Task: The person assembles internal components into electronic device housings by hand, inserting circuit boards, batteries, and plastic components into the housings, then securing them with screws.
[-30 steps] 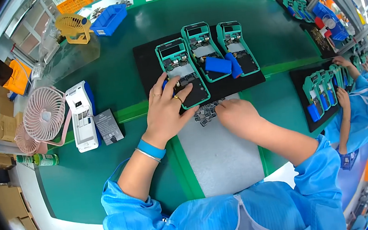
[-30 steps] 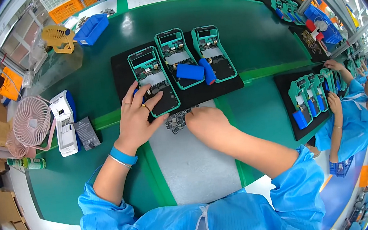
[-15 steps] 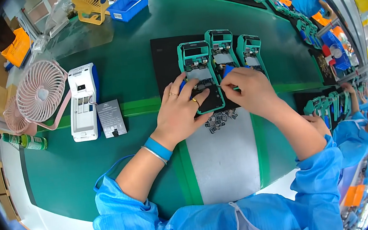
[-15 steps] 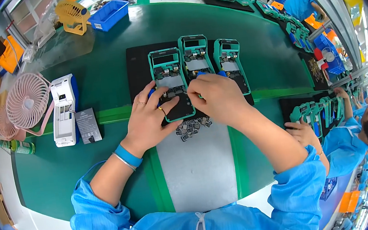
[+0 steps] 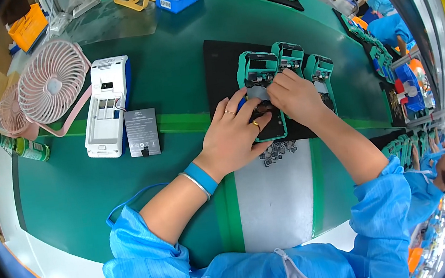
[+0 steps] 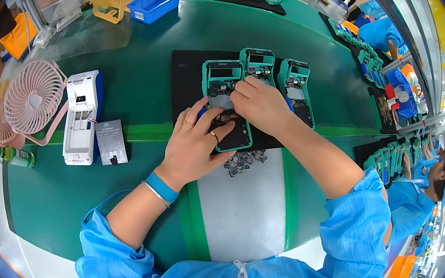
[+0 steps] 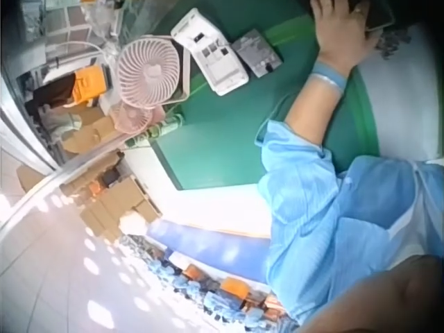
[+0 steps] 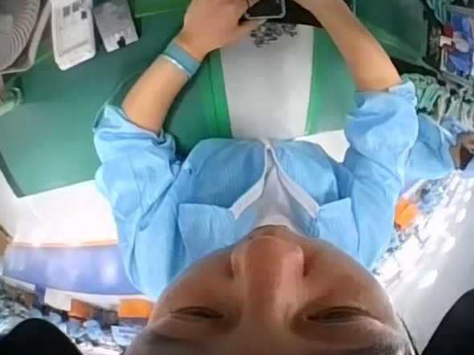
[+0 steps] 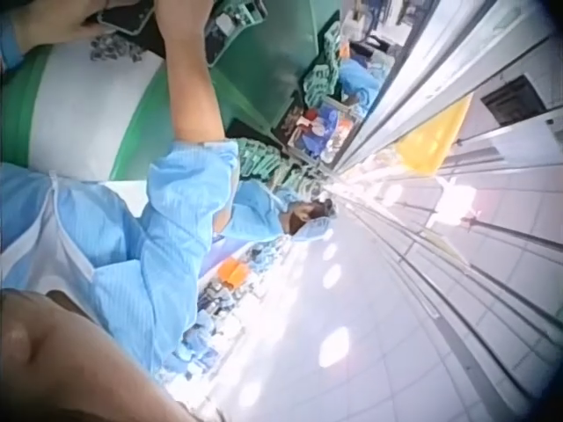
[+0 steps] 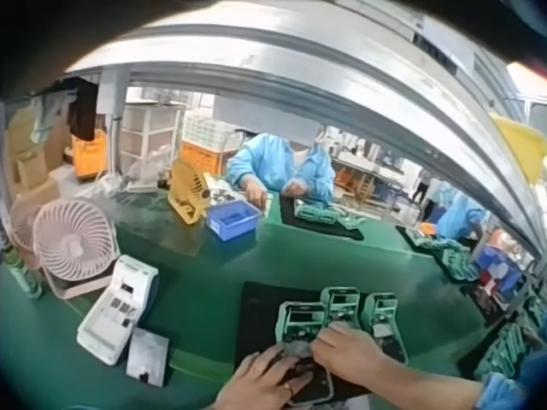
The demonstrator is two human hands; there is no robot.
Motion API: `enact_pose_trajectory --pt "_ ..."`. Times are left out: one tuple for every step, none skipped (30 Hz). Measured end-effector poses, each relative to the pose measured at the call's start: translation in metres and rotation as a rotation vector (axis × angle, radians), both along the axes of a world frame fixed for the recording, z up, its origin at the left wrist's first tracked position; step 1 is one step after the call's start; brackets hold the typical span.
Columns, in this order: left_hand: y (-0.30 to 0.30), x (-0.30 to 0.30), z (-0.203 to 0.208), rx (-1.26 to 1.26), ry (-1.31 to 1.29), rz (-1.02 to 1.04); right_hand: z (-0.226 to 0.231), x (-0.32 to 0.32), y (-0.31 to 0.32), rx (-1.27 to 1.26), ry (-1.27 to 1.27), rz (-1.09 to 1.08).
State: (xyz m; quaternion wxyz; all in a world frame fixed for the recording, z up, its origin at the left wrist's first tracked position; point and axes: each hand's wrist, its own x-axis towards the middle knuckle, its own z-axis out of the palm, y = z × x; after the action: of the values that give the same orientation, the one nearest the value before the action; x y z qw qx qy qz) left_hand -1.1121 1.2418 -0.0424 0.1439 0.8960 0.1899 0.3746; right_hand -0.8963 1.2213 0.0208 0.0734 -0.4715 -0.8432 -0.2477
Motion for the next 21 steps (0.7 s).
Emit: enact_pose_trajectory --pt "0.000 0.000 0.000 0.006 0.001 -0.001 0.001 0.000 0.000 -0.004 -0.001 0.004" --pt "0.000 0.000 0.000 0.002 0.000 0.002 0.003 0.000 0.001 -0.012 -0.031 0.015" --pt "0.000 0.001 0.000 0.003 0.000 0.003 0.004 -0.001 0.001 -0.020 -0.060 0.026" --pt "0.000 0.000 -0.001 0.004 0.002 0.006 0.005 -0.003 0.002 -0.021 -0.059 0.030" --pt "0.001 0.000 -0.003 0.003 0.003 0.010 0.006 -0.005 0.004 -0.035 -0.136 0.035" --pt "0.002 0.000 -0.004 0.005 0.011 0.016 0.006 -0.007 0.005 -0.048 -0.212 0.041" --pt "0.002 0.000 -0.004 0.009 0.017 0.017 0.006 -0.007 0.006 -0.048 -0.213 0.039" --pt "0.001 0.000 -0.004 0.008 0.016 0.015 0.007 -0.007 0.007 -0.056 -0.225 0.055" --pt "0.001 0.000 -0.004 0.006 0.014 0.015 0.007 -0.008 0.007 -0.063 -0.237 0.072" --pt "0.001 0.001 -0.004 0.006 0.011 0.013 0.007 -0.007 0.008 -0.062 -0.238 0.070" --pt "0.001 0.001 -0.005 0.007 0.010 0.011 0.008 -0.007 0.008 -0.050 -0.241 0.096" --pt "0.002 0.001 -0.005 0.011 0.010 0.012 0.009 -0.007 0.009 -0.038 -0.244 0.123" --pt "0.002 0.001 -0.005 0.014 0.010 0.013 0.009 -0.007 0.009 -0.037 -0.244 0.121" --pt "0.002 0.002 -0.005 0.015 0.010 0.011 0.009 -0.007 0.008 -0.048 -0.238 0.130" --pt "0.001 0.002 -0.005 0.017 0.012 0.008 0.010 -0.006 0.008 -0.060 -0.231 0.139" --pt "0.001 0.001 -0.004 0.017 0.017 0.010 0.010 -0.008 0.008 -0.060 -0.229 0.141" --pt "0.001 0.000 -0.004 0.016 0.019 0.011 0.009 -0.011 0.008 -0.072 -0.232 0.115" --pt "0.001 -0.001 -0.003 0.013 0.024 0.017 0.008 -0.014 0.008 -0.083 -0.235 0.088" --pt "0.000 0.000 -0.003 0.014 0.025 0.015 0.008 -0.015 0.008 -0.080 -0.237 0.079" --pt "0.000 0.000 -0.003 0.018 0.023 0.007 0.007 -0.016 0.007 -0.066 -0.237 0.070" --pt "0.001 0.001 -0.003 0.021 0.021 0.013 0.007 -0.015 0.007 -0.051 -0.236 0.060"
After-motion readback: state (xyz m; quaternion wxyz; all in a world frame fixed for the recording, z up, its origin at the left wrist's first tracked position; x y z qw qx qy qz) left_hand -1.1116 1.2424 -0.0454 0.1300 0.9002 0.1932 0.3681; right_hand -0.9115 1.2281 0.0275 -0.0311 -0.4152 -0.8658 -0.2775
